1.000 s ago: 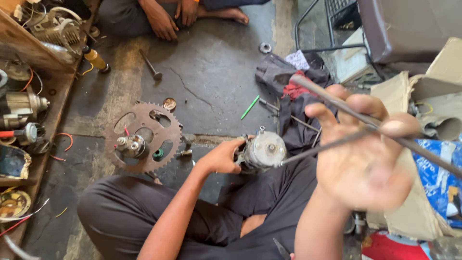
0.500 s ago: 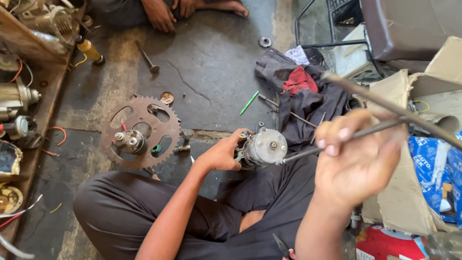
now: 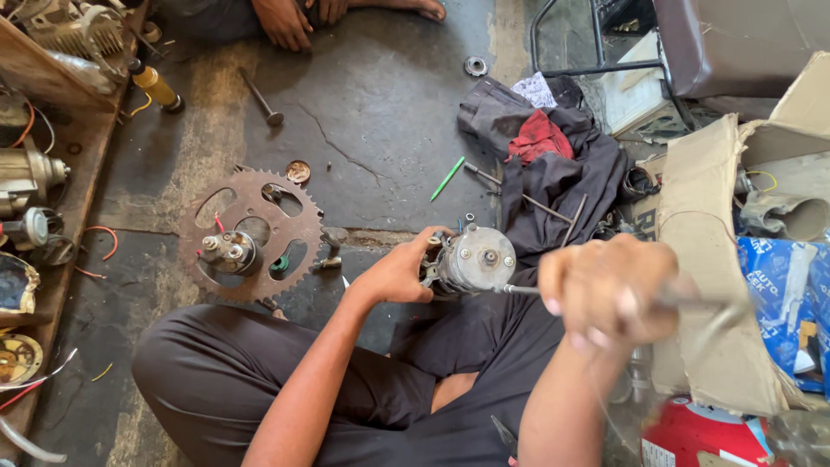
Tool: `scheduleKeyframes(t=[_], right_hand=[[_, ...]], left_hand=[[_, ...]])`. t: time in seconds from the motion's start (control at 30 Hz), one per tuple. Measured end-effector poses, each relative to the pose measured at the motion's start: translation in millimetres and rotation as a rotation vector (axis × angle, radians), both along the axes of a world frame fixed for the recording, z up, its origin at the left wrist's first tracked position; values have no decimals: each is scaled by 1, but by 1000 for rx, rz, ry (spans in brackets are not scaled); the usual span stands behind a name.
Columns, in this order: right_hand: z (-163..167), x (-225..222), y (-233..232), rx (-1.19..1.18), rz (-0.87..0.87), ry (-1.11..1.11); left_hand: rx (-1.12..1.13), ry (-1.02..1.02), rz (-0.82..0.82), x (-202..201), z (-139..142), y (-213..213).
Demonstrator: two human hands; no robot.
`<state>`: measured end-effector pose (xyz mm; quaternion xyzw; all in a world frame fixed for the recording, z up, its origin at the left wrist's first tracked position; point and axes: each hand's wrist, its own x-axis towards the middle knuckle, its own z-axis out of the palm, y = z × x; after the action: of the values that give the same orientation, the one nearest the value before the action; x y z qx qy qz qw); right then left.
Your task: The person sits on the floor and works on a small cylindrical motor or starter assembly. They use a T-handle wrench to tighten or loosen screws on the component's casing, then switch to pliers to adjust a wire or terminal. The person continues to manipulate the assembly with the wrench and hands throughout the clip.
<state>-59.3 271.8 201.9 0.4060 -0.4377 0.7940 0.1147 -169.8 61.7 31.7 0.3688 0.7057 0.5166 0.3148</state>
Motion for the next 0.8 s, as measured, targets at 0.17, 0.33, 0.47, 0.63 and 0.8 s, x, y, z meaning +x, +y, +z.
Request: scheduleKeyframes(t=[0.17, 0.33, 0.47, 0.63, 0.8], right_hand=[[-16, 26, -47, -158, -799, -266], [-15, 29, -40, -91, -1116, -184], [-25, 30, -20, -160, -904, -144], [-38, 27, -1, -258, -648, -176], [-25, 26, -13, -247, -712, -270]], left_hand=[[29, 19, -8, 0, -2, 1], [44, -8, -4, 0, -3, 1], [68, 19, -6, 1, -2, 1], [12, -9, 1, 1, -1, 0], [64, 19, -5, 1, -2, 2]])
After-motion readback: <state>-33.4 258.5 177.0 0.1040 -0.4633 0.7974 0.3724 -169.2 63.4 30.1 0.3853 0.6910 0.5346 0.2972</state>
